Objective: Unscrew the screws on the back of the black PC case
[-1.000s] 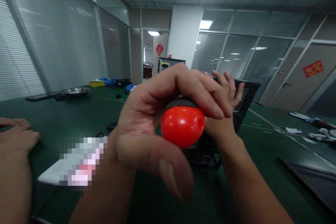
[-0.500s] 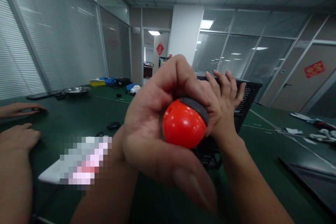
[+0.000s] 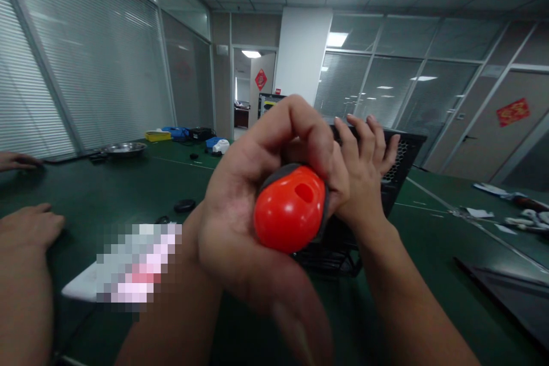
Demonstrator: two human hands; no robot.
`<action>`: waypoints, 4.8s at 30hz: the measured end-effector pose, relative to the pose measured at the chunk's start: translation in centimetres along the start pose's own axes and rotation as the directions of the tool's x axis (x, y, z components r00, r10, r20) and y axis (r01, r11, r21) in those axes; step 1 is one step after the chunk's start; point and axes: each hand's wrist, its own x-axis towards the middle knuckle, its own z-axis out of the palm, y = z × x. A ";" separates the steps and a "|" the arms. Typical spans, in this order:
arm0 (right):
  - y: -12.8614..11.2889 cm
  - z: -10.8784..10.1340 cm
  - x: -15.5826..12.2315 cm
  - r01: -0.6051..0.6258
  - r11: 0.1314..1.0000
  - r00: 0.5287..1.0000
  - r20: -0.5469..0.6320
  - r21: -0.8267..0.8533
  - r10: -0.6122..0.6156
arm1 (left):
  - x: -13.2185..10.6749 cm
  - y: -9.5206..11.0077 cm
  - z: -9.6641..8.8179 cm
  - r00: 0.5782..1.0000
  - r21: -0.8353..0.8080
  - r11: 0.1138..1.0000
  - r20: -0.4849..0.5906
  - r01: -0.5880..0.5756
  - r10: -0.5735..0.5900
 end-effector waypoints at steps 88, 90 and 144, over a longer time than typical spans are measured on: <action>0.4 -0.2 -0.1 0.048 0.997 0.998 0.037 -0.054 -0.047 | 0.4 1.4 1.0 0.949 0.097 0.953 -0.106 -0.286 0.295; 0.7 -0.7 0.0 0.072 0.996 0.993 0.098 -0.059 -0.066 | 0.5 1.8 0.4 0.954 0.094 0.953 -0.060 -0.288 0.295; 0.5 -8.5 0.8 0.014 0.761 0.998 -0.060 0.649 0.032 | 0.4 -8.4 -2.0 0.994 0.890 0.451 0.100 -0.073 -0.036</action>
